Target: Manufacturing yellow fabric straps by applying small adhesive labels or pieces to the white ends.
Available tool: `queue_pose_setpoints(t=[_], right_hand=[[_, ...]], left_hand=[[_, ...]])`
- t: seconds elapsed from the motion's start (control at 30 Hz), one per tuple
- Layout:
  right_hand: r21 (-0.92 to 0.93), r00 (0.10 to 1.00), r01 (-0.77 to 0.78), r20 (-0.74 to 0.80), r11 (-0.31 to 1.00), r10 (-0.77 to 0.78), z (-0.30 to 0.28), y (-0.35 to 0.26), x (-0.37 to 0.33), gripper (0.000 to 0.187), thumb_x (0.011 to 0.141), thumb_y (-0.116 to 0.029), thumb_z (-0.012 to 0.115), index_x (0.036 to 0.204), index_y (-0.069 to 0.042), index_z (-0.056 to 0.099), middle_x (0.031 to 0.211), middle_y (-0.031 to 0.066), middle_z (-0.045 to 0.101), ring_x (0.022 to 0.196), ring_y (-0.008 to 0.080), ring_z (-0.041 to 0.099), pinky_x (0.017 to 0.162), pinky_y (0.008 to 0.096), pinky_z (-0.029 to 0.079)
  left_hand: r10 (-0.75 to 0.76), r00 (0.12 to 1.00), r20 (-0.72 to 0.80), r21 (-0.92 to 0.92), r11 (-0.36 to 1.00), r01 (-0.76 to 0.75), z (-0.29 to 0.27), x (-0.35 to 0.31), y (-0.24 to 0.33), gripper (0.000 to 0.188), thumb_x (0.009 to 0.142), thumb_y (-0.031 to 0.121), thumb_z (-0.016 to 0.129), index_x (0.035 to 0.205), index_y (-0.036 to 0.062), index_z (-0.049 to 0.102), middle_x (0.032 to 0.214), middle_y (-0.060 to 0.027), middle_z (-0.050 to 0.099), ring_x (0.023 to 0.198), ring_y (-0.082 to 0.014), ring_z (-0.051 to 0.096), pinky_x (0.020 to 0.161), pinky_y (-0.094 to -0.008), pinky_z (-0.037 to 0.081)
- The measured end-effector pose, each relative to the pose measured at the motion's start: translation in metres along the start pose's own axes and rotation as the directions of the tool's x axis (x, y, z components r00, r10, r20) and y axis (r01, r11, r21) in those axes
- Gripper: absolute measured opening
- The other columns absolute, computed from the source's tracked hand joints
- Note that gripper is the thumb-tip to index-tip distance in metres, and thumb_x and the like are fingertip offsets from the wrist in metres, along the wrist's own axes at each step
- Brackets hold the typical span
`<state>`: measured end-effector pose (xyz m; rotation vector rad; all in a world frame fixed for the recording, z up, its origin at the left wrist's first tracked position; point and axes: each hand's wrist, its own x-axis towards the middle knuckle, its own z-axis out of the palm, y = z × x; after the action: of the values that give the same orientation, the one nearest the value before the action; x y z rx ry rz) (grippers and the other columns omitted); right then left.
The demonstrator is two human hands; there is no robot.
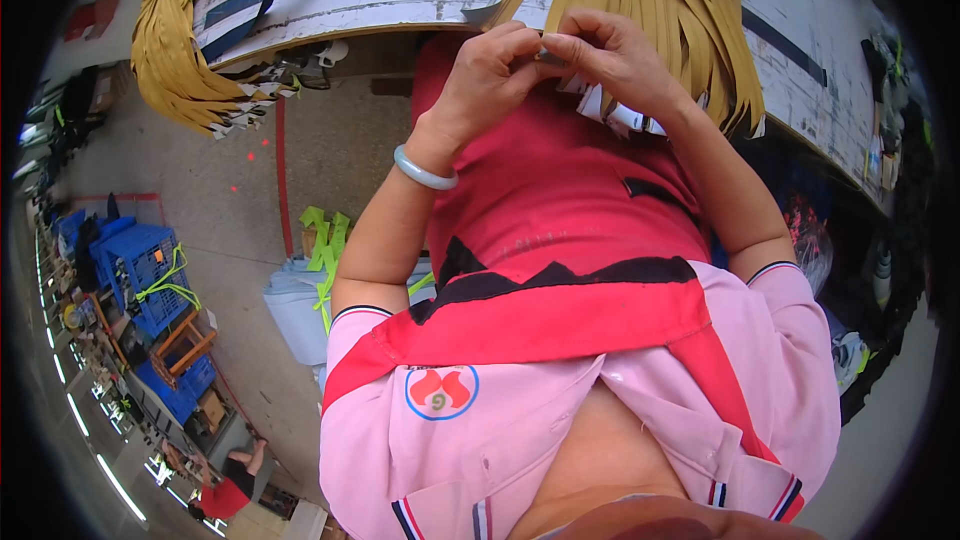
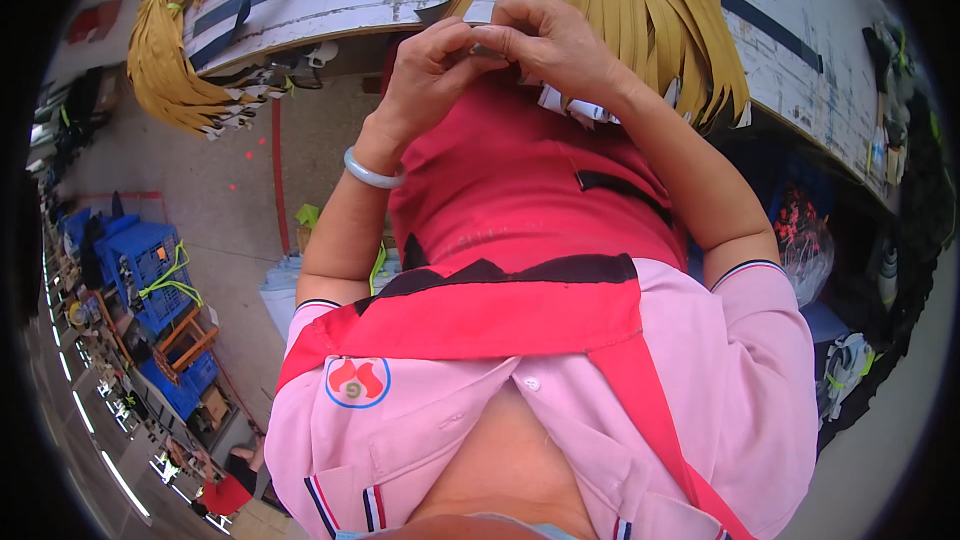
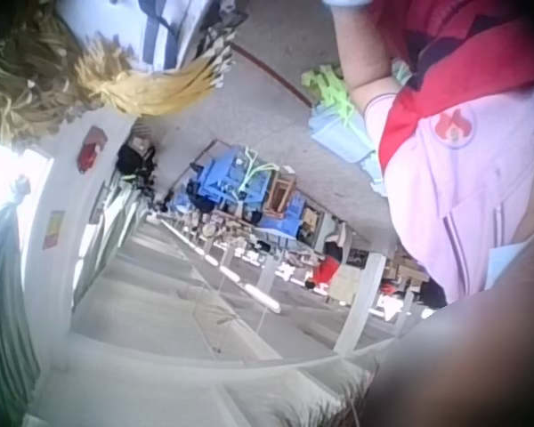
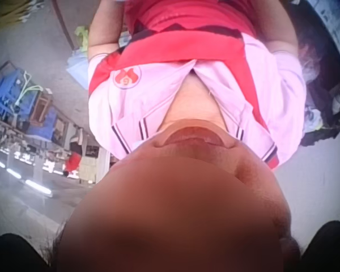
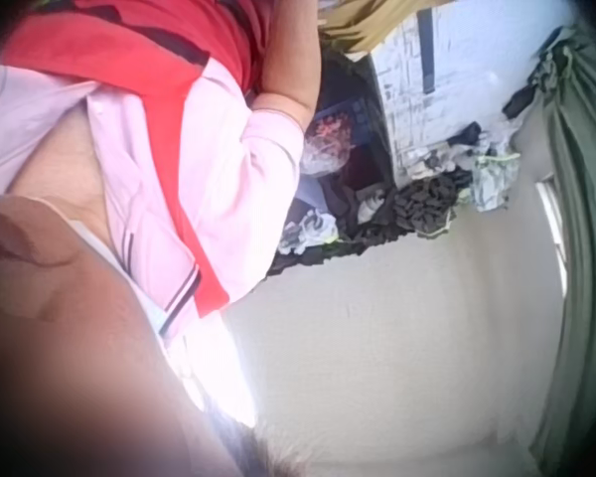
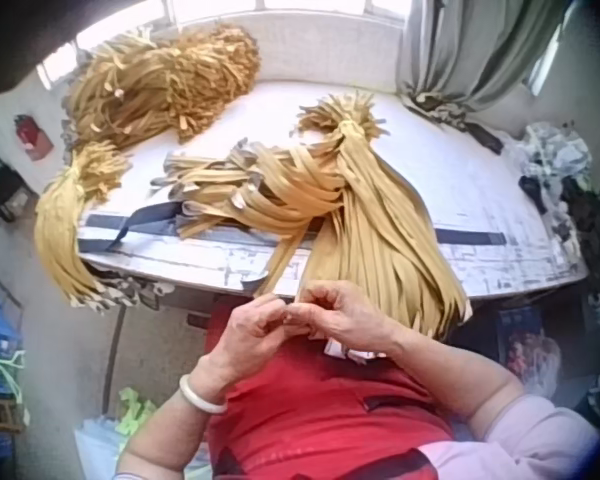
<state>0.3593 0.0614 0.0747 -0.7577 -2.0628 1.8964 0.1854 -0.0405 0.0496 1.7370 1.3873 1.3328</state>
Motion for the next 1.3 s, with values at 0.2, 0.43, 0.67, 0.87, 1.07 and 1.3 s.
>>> queue_pose_setpoints(t=[0.2, 0.43, 0.67, 0.87, 1.07, 1.3], right_hand=[[-0.114, 0.875, -0.119, -0.482, 0.986, 0.050, -0.062, 0.044, -0.011, 0.030, 0.095, -0.032, 0.063, 0.078, -0.008, 0.059, 0.065, -0.0068, 0.048, 0.058, 0.0018, 0.045, 0.053, 0.0198, 0.038], [-0.012, 0.973, -0.063, -0.221, 0.998, 0.059, -0.007, 0.016, -0.011, 0.031, 0.098, -0.035, 0.059, 0.084, -0.009, 0.059, 0.068, -0.0069, 0.050, 0.056, 0.0013, 0.047, 0.051, 0.0182, 0.038], [0.021, 0.989, 0.022, -0.145, 1.000, -0.019, 0.012, 0.007, 0.007, 0.035, 0.096, -0.034, 0.062, 0.077, -0.004, 0.062, 0.063, -0.0034, 0.052, 0.055, 0.0035, 0.048, 0.050, 0.0199, 0.040], [0.002, 0.966, -0.013, -0.257, 1.000, 0.013, -0.020, 0.020, 0.008, 0.032, 0.097, -0.033, 0.061, 0.079, -0.006, 0.060, 0.064, -0.0043, 0.051, 0.057, 0.0021, 0.047, 0.051, 0.0193, 0.038], [-0.001, 0.929, -0.057, -0.365, 0.998, 0.053, -0.050, 0.020, -0.009, 0.031, 0.097, -0.034, 0.060, 0.082, -0.008, 0.060, 0.066, -0.0062, 0.049, 0.057, 0.0019, 0.044, 0.051, 0.0185, 0.036], [-0.112, 0.981, -0.134, -0.158, 0.985, 0.115, -0.015, 0.022, -0.003, 0.025, 0.098, -0.028, 0.060, 0.090, -0.004, 0.060, 0.074, -0.0044, 0.054, 0.066, 0.0033, 0.051, 0.059, 0.0202, 0.043]], left_hand=[[-0.236, 0.953, -0.190, -0.455, 0.881, 0.128, -0.025, -0.019, 0.010, 0.018, 0.089, 0.009, 0.071, 0.077, 0.0028, 0.059, 0.069, 0.0029, 0.057, 0.059, -0.0028, 0.049, 0.053, -0.0191, 0.039], [-0.255, 0.948, -0.193, -0.274, 0.941, 0.197, -0.021, -0.016, -0.006, 0.021, 0.083, 0.007, 0.076, 0.073, 0.0014, 0.058, 0.062, 0.0017, 0.052, 0.055, -0.0057, 0.047, 0.050, -0.0215, 0.037], [-0.020, 0.994, -0.106, 0.024, 0.999, 0.023, -0.001, -0.017, 0.005, 0.022, 0.079, 0.003, 0.075, 0.074, -0.0011, 0.053, 0.069, -0.0098, 0.048, 0.058, -0.0234, 0.043, 0.053, -0.0314, 0.038], [-0.344, 0.887, -0.307, -0.331, 0.913, 0.240, -0.045, -0.011, -0.015, 0.019, 0.091, 0.014, 0.070, 0.077, 0.0032, 0.062, 0.069, 0.0023, 0.058, 0.057, -0.0064, 0.050, 0.050, -0.0227, 0.040], [-0.049, 0.689, -0.723, 0.171, 0.954, 0.248, -0.125, -0.009, -0.057, 0.020, 0.092, 0.007, 0.064, 0.112, 0.0034, 0.063, 0.096, -0.0045, 0.061, 0.080, -0.0121, 0.059, 0.069, -0.0255, 0.050], [0.128, 0.992, -0.021, 0.474, 0.875, -0.103, -0.018, 0.016, -0.040, 0.020, 0.089, 0.023, 0.067, 0.098, 0.0055, 0.069, 0.098, -0.0101, 0.067, 0.090, -0.0267, 0.063, 0.085, -0.0364, 0.046]])
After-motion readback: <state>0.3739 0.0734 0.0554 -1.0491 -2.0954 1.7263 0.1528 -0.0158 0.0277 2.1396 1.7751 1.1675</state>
